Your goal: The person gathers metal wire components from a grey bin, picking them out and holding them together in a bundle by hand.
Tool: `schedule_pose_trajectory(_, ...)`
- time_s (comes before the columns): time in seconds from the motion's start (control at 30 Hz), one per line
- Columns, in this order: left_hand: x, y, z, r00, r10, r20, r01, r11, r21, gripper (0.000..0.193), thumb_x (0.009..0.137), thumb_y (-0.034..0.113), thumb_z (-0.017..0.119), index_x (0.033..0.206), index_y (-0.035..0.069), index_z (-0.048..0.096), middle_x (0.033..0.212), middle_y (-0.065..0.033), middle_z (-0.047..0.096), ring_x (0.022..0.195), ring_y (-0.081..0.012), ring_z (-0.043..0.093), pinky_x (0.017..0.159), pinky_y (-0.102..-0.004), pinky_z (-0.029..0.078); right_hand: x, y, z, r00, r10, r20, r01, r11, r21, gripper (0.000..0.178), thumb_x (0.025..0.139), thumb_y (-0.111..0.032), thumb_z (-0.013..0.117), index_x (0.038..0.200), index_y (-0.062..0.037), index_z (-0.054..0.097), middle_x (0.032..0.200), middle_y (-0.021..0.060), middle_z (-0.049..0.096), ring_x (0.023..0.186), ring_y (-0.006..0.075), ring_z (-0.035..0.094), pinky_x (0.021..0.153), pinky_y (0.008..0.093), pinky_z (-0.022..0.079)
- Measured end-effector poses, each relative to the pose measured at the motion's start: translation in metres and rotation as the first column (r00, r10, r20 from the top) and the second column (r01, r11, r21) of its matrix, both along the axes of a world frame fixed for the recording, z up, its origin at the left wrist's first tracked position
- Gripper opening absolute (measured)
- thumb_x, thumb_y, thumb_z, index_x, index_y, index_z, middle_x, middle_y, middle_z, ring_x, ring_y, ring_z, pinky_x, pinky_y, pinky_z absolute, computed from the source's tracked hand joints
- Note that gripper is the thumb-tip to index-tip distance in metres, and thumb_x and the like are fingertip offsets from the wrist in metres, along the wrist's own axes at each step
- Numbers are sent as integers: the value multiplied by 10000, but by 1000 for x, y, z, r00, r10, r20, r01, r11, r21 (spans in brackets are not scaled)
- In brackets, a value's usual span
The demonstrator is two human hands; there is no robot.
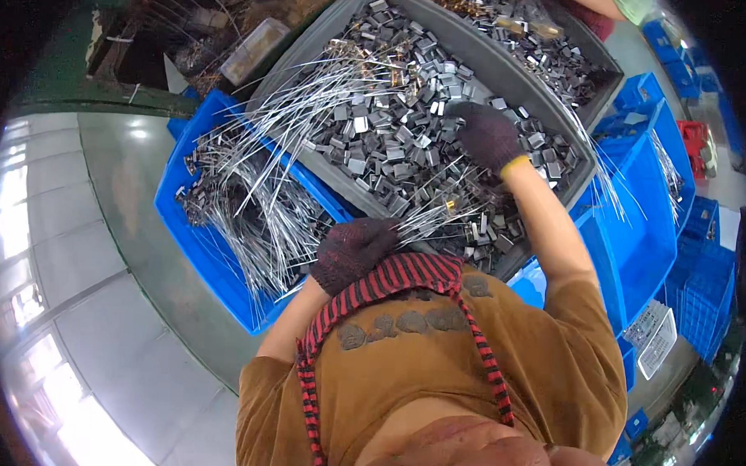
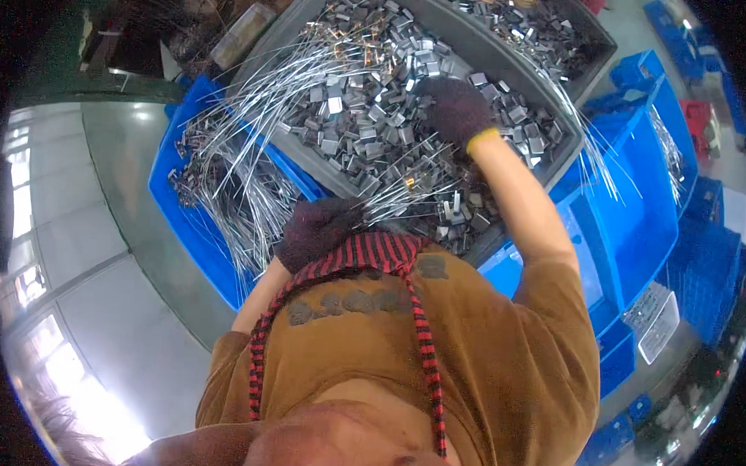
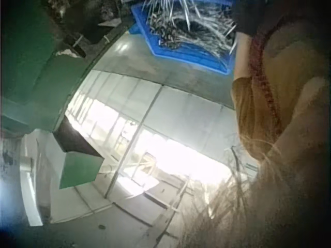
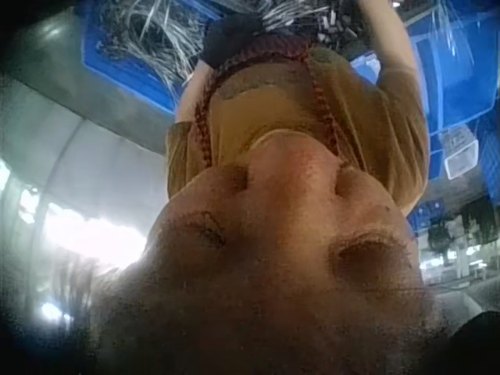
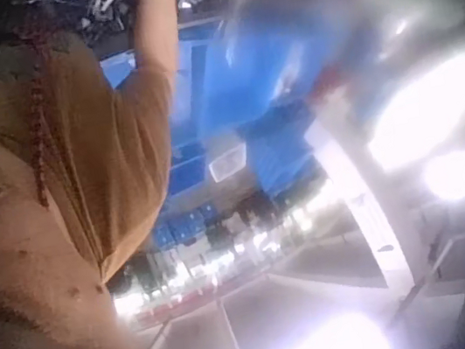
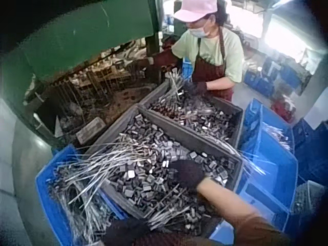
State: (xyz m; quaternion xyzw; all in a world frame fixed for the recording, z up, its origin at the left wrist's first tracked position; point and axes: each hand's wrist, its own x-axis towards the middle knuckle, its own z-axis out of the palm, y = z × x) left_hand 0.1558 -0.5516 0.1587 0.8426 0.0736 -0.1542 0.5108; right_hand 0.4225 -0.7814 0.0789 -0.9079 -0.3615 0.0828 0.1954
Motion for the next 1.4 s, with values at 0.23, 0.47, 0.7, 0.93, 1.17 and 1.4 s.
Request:
schedule_pose_trajectory(0.23,8,-1,-3,927,15,375,-102,972,213,213,975,157,690,1148,51,754,1128,-182,754,990,-243,751,841,-364,579,40,30,-92,997,-3,-80,-19,963,-269,361,892,-281,639,1219,-152,720,1138,195,733,1057,396,703,920,511,551)
schedule_pose_trajectory(0.47,-4,-3,9,951,177,253,-221,962,160,223,980,144,644,1152,54,753,1147,-180,754,1072,-307,733,951,-380,552,15,-12,-47,867,-433,-249,486,844,225,463,977,-397,668,1246,-20,688,1167,200,740,1023,345,718,930,454,535)
schedule_pose_trajectory(0.7,-7,8,6,799,-262,541,-17,890,456,213,989,171,632,1073,13,745,1055,-136,761,961,-261,728,866,-350,555,-86,-28,78,582,126,-803,409,809,423,365,960,-242,722,1266,-45,683,1051,56,735,904,134,678,810,308,547)
schedule_pose_trajectory(0.93,-21,4,37,989,146,-26,-135,809,-572,230,988,227,672,1066,21,741,871,6,698,650,-63,500,558,-254,377,-139,-17,111,574,457,-679,305,650,696,460,907,-131,780,1340,-44,652,1052,3,714,982,97,639,875,292,542)
schedule_pose_trajectory(1.17,-20,7,48,990,115,-85,-143,814,-564,269,970,222,687,1097,-10,739,884,-19,716,746,-86,576,641,-252,429,-162,-10,146,524,531,-666,277,633,723,547,886,-156,826,1385,-38,634,1169,39,714,1075,125,660,948,333,552)
schedule_pose_trajectory(1.4,-15,2,52,987,31,160,23,946,-324,304,1005,236,657,1146,-20,742,919,-61,752,835,-119,663,758,-300,534,-190,-10,139,677,279,-680,475,540,695,534,867,-130,811,1369,-47,648,1218,46,703,1041,119,646,942,303,531)
